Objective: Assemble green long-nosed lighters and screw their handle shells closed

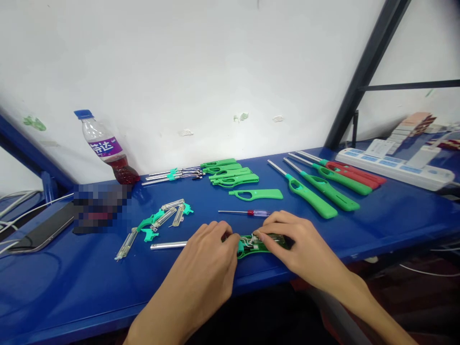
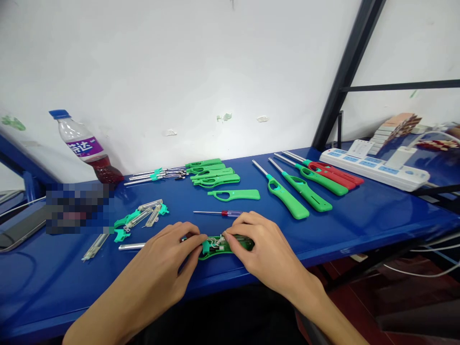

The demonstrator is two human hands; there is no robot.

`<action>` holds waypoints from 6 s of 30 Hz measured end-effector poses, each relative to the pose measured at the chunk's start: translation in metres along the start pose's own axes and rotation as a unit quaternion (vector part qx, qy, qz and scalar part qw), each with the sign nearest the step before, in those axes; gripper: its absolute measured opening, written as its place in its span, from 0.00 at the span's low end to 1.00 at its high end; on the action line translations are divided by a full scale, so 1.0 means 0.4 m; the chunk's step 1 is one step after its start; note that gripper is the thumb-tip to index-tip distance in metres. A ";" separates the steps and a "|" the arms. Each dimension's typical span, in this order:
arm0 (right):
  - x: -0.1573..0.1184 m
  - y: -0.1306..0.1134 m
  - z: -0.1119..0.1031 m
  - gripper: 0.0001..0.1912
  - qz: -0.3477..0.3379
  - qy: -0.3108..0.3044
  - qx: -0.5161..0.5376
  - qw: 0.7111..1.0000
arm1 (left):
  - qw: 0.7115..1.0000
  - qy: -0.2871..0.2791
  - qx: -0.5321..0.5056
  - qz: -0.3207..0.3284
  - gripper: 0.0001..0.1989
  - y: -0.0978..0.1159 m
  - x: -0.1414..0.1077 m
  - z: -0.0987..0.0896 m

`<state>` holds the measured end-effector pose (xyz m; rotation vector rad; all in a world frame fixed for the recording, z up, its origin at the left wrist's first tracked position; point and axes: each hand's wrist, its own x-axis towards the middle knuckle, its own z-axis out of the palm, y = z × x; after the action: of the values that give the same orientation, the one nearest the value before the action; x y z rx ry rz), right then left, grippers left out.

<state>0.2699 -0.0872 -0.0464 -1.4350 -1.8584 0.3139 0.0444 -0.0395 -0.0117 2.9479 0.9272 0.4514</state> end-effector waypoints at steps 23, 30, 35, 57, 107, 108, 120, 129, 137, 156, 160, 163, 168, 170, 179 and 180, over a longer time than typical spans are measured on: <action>0.004 0.007 0.005 0.08 0.014 0.018 0.025 0.999 | 0.998 -0.024 -0.052 -0.005 0.12 0.007 0.003 0.000; 0.001 0.004 0.003 0.08 0.020 0.011 0.033 0.999 | 0.995 -0.056 -0.076 -0.017 0.14 0.005 -0.007 -0.006; 0.004 0.001 0.003 0.08 0.025 0.006 0.033 0.999 | 0.993 -0.083 -0.076 -0.019 0.13 0.003 0.000 -0.009; 0.004 -0.003 -0.001 0.08 0.028 -0.003 0.032 0.999 | 0.988 -0.076 -0.119 -0.065 0.17 0.003 -0.002 -0.008; 0.004 -0.001 0.002 0.08 0.015 -0.001 0.026 1.000 | 0.993 -0.073 -0.090 -0.028 0.21 0.006 0.005 -0.005; 0.005 -0.001 0.002 0.08 0.016 -0.001 0.026 1.000 | 0.993 -0.078 -0.086 -0.028 0.21 0.006 0.006 -0.006; 0.005 0.005 0.002 0.08 0.008 0.001 0.031 0.999 | 0.993 -0.082 -0.084 -0.031 0.14 0.007 0.003 0.004; 0.009 0.006 0.004 0.08 0.011 -0.005 0.029 1.000 | 0.991 -0.079 -0.100 -0.036 0.14 0.000 0.003 0.005; 0.004 0.006 0.004 0.08 0.009 0.000 0.031 0.999 | 0.987 -0.101 -0.120 -0.038 0.17 0.000 0.002 -0.005; 0.002 0.008 0.009 0.09 -0.003 0.047 0.043 0.998 | 0.992 -0.109 -0.060 -0.027 0.15 0.003 0.000 -0.005; 0.000 0.009 0.011 0.08 0.014 0.043 0.041 0.998 | 0.993 -0.104 -0.060 -0.022 0.14 0.001 0.000 -0.007; 0.003 0.009 0.011 0.08 0.022 0.030 0.042 0.998 | 0.992 -0.104 -0.061 -0.019 0.12 0.000 0.001 -0.009; 0.008 0.010 0.010 0.08 0.026 0.014 0.059 0.998 | 0.991 -0.112 -0.064 -0.024 0.11 0.003 0.004 -0.013; 0.008 0.010 0.009 0.08 0.026 0.014 0.062 0.998 | 0.991 -0.116 -0.065 -0.025 0.10 0.004 0.006 -0.016; 0.004 0.007 0.005 0.08 0.034 0.014 0.064 0.997 | 0.991 -0.117 -0.064 -0.024 0.09 0.002 0.011 -0.017; 0.004 0.007 0.005 0.08 0.034 0.014 0.062 0.997 | 0.991 -0.116 -0.064 -0.023 0.09 0.002 0.011 -0.017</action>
<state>0.2704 -0.0841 -0.0488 -1.4126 -1.7397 0.4335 0.0462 -0.0381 -0.0042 2.7802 0.8990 0.1562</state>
